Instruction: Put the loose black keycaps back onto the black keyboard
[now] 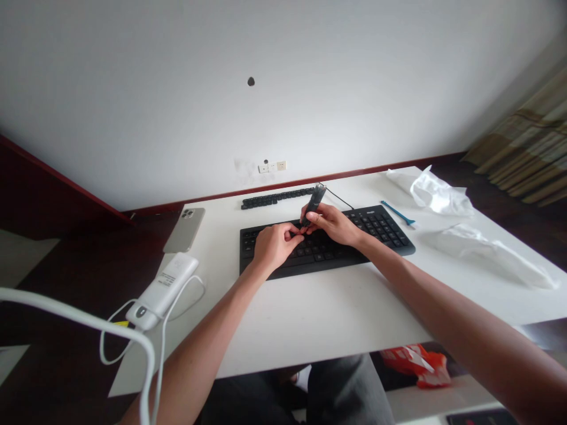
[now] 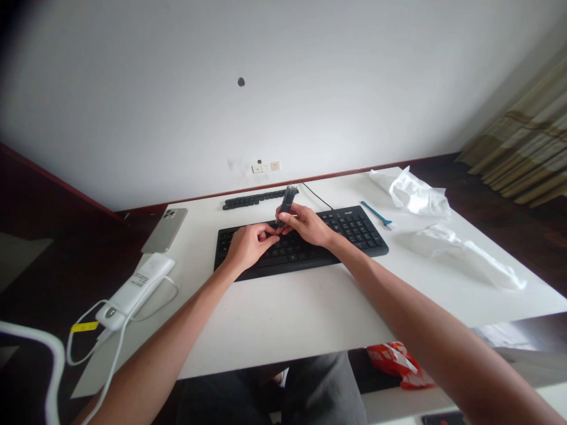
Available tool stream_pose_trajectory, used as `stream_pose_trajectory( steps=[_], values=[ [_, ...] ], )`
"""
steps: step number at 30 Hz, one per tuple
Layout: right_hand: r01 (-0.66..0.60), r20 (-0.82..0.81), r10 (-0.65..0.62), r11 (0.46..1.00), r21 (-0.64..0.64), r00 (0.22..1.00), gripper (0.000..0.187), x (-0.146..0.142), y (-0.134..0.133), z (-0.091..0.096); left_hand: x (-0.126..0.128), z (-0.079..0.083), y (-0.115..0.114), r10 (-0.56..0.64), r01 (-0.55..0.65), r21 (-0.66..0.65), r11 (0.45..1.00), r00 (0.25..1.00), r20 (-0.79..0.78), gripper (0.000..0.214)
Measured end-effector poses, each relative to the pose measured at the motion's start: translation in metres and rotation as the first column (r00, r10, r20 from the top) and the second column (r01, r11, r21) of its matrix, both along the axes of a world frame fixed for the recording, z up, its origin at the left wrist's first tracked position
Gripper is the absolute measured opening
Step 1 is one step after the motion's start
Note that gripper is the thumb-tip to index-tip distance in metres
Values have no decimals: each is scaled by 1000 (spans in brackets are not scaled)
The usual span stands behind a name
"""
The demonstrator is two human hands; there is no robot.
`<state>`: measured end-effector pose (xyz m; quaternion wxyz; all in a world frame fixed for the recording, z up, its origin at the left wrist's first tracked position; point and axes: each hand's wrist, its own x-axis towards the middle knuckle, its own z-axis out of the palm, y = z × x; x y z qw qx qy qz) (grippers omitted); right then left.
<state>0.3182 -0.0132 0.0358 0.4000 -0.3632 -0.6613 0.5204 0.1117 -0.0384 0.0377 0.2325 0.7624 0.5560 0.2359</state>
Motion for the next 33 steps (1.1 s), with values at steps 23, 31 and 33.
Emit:
stream_pose_trajectory(
  steps=[23,31,33],
  values=[
    [-71,157,41,979,189,987,40,-5,-9,11,-5,-2,2,-58,59,54,997,998,-24,19],
    [-64,56,61,997,53,997,44,-2,-5,7,-3,0,0,-33,33,35,999,999,-3,18],
    [-51,38,50,998,24,998,46,0,-3,7,-3,0,0,-30,30,31,999,1000,-1,19]
  ],
)
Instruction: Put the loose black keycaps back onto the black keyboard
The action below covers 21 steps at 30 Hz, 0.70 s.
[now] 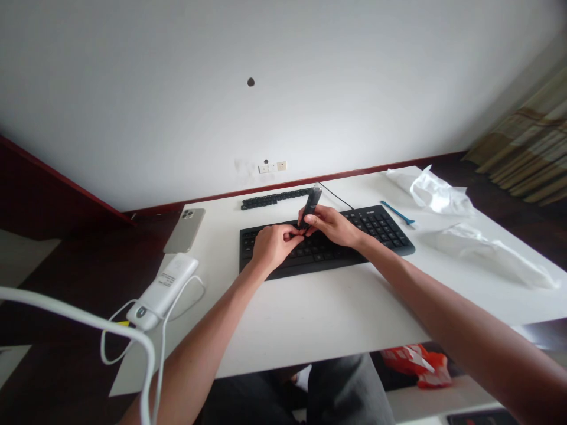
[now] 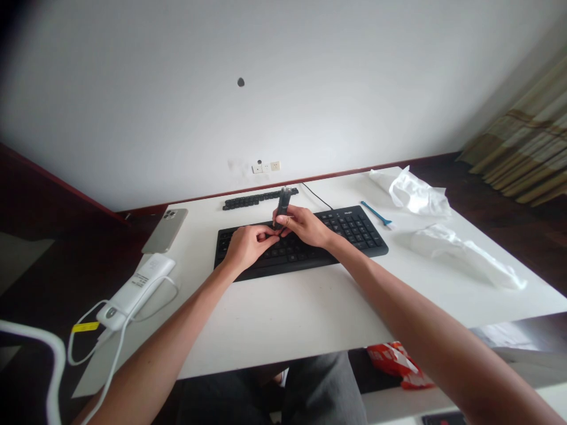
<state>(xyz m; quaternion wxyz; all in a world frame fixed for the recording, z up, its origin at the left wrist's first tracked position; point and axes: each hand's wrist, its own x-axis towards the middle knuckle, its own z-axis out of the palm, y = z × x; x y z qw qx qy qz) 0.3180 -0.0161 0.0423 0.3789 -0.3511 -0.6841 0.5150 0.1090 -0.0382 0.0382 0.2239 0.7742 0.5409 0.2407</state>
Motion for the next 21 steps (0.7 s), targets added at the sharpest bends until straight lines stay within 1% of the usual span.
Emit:
stream_pose_trajectory(
  steps=[4,9,12,17,21],
  values=[
    [20,-16,-21,999,-34,1000,50,4,3,-2,0,0,0,6,-6,-4,1000,1000,10,19],
    [31,-5,-31,999,11,1000,47,3,0,-2,-2,-1,1,-7,7,-13,1000,1000,18,21],
    [45,17,-47,996,75,999,46,1,-4,1,-3,-1,2,-24,25,-18,1000,999,27,21],
    [53,125,-83,972,230,989,41,-2,-11,7,-5,1,4,-38,40,-37,999,998,52,23],
    [60,109,-92,962,267,990,37,-4,-14,7,-8,4,6,-46,50,-36,998,994,101,25]
  ],
)
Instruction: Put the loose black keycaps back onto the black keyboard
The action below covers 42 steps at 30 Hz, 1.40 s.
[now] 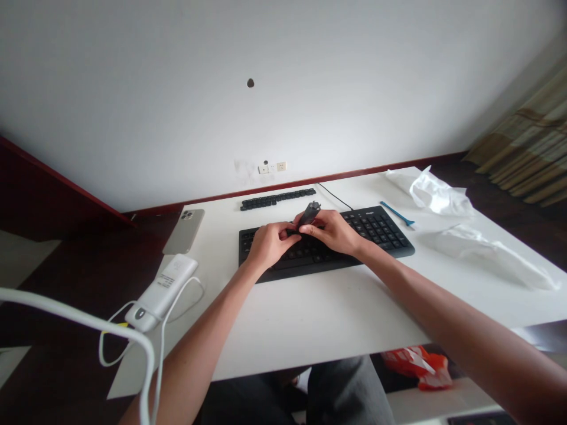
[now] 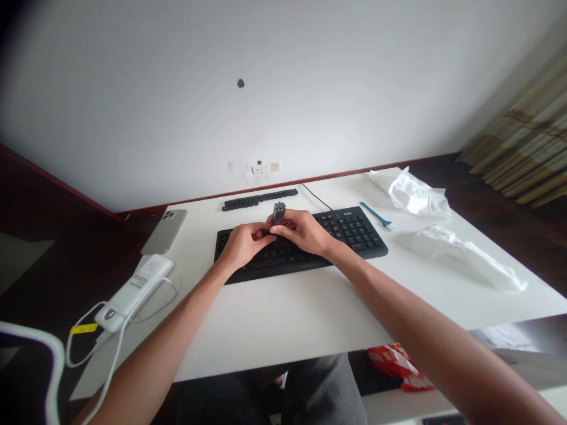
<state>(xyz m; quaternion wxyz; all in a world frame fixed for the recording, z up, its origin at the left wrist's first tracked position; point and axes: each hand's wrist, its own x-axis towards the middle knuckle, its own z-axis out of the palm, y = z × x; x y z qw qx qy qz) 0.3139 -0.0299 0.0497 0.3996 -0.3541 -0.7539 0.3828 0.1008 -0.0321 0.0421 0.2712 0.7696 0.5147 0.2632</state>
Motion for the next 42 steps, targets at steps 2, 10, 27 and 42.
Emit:
stream_pose_trajectory(
  steps=[2,10,27,42],
  values=[
    [11,-16,-11,1000,6,1000,37,-1,0,0,-2,0,1,-16,16,4,1000,999,50,29],
    [116,-196,-121,993,-39,973,45,-6,2,-7,2,0,-2,-46,7,350,937,994,103,34],
    [14,270,-29,998,60,962,27,3,6,-8,-40,-2,27,281,-325,310,893,943,179,37],
    [106,255,-102,994,0,962,31,5,10,-11,-88,-39,74,535,-627,97,773,727,431,42]
  ],
)
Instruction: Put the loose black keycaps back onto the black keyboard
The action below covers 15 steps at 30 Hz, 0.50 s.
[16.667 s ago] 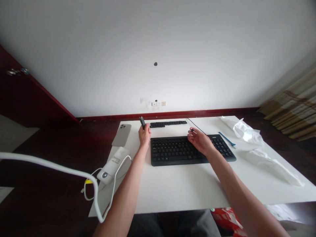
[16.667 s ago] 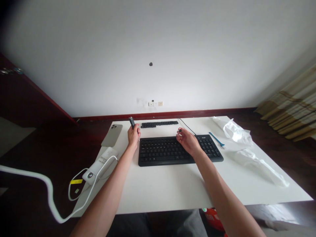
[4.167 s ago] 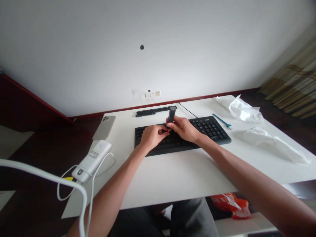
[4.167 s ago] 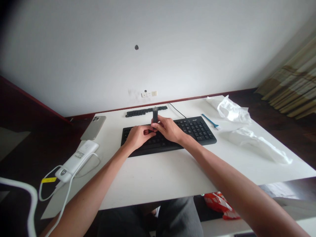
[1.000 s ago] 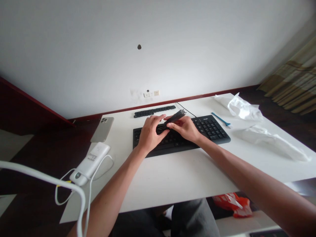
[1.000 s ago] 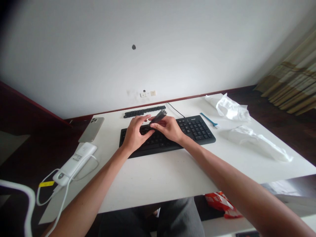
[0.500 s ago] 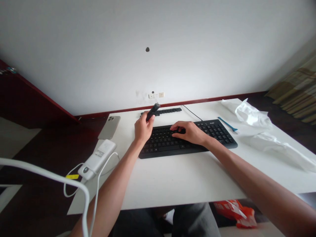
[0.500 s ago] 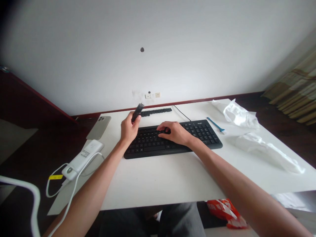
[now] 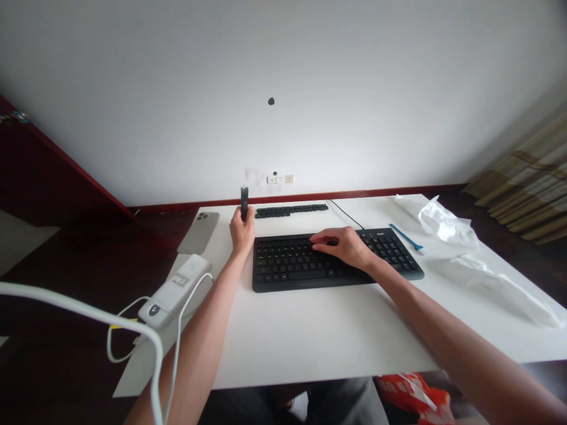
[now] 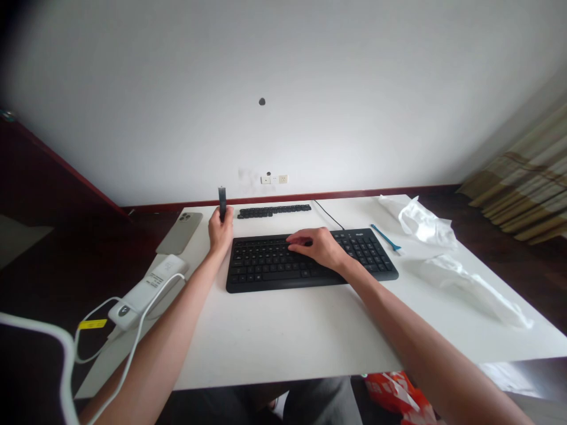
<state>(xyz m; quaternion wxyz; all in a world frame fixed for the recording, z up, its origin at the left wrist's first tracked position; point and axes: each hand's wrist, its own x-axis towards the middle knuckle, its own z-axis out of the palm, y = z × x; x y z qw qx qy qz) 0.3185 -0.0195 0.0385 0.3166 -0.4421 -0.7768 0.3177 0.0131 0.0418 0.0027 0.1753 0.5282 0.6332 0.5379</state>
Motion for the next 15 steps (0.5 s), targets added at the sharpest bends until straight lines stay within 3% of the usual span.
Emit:
stream_pose_trajectory(
  steps=[5,8,15],
  values=[
    [278,26,-283,954,111,959,29,21,20,-8,1,2,-2,9,-9,8,1000,1000,10,39],
    [374,104,-393,913,160,914,26,33,31,-9,2,3,-2,-4,4,-2,1000,1000,28,38],
    [316,354,-364,930,187,861,19,35,45,-10,2,2,-1,11,-10,-7,1000,999,33,38]
  ],
)
